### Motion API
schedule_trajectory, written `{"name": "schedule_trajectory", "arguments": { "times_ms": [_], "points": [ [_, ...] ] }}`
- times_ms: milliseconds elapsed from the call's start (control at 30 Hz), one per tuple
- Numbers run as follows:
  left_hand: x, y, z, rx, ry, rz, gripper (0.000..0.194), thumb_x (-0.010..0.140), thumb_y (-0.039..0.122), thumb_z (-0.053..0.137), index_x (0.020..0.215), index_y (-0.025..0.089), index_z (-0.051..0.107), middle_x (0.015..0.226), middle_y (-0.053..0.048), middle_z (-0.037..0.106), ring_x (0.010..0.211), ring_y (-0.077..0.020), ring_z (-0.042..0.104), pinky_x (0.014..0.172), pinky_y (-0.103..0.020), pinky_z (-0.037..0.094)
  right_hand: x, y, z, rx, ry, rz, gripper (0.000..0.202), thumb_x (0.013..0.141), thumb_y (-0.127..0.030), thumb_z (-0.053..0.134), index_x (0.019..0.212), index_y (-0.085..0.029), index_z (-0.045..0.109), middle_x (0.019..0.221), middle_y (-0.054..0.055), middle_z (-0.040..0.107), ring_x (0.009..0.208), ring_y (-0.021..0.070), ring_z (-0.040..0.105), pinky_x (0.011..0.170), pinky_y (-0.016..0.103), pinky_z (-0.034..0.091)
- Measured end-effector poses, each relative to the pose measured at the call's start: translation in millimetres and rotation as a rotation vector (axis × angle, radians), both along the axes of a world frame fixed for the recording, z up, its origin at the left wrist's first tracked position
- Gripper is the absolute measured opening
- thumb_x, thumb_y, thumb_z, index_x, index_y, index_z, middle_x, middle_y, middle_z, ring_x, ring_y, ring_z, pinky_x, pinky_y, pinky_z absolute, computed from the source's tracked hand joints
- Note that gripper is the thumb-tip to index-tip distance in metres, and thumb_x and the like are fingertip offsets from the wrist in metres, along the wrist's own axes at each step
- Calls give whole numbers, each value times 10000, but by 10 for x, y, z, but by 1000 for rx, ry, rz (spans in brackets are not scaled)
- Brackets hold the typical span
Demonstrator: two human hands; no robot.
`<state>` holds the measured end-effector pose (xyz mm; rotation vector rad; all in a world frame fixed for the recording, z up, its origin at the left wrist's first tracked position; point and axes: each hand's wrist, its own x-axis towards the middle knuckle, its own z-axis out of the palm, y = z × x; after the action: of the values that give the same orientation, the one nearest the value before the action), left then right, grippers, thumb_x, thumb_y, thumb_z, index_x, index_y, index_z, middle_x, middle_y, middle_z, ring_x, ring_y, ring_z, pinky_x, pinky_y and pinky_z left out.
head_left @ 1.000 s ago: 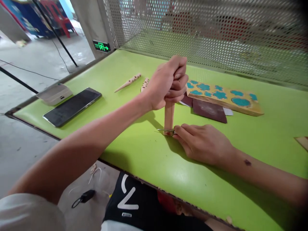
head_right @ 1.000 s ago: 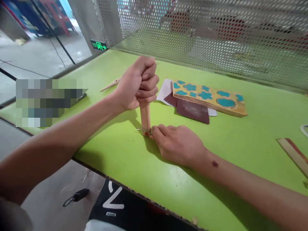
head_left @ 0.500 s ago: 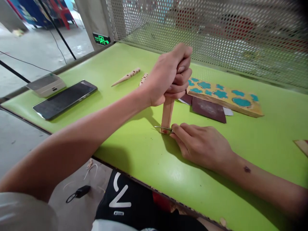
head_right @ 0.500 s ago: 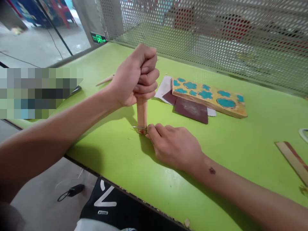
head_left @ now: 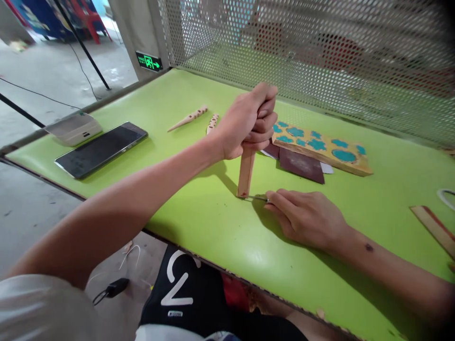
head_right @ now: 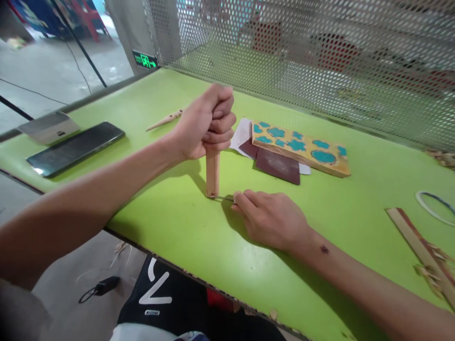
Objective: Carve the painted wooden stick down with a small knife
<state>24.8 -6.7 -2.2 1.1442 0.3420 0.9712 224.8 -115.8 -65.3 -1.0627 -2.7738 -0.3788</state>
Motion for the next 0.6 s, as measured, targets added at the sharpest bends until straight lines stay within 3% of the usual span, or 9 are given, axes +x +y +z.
{"name": "schedule_trajectory", "arguments": {
  "times_ms": [233, 467, 600],
  "points": [
    [6, -32, 27, 15, 28, 1, 330, 917, 224, 380, 602, 222, 279, 471, 93, 144, 360, -27, 119, 354, -170, 123, -222, 41, -7, 54, 19, -11, 352, 1042, -278, 375, 899, -146, 668, 669, 34, 609, 516, 123, 406, 527, 342, 149],
    [-30, -44, 42, 49, 42, -25, 337, 940, 213, 353, 610, 221, 287, 471, 97, 154, 364, -22, 121, 369, -147, 157, -194, 4, 58, -95, -79, -56, 347, 1038, -291, 345, 863, -160, 614, 661, 23, 587, 487, 115, 364, 533, 346, 116],
    [-51, -19, 3, 41, 14, -8, 347, 950, 226, 370, 615, 224, 279, 471, 99, 152, 363, -18, 139, 387, -146, 156, -65, -15, 69, -101, -122, -18, 341, 1038, -285, 354, 823, -170, 592, 630, 4, 553, 474, 111, 310, 529, 349, 105]
  ]
}}
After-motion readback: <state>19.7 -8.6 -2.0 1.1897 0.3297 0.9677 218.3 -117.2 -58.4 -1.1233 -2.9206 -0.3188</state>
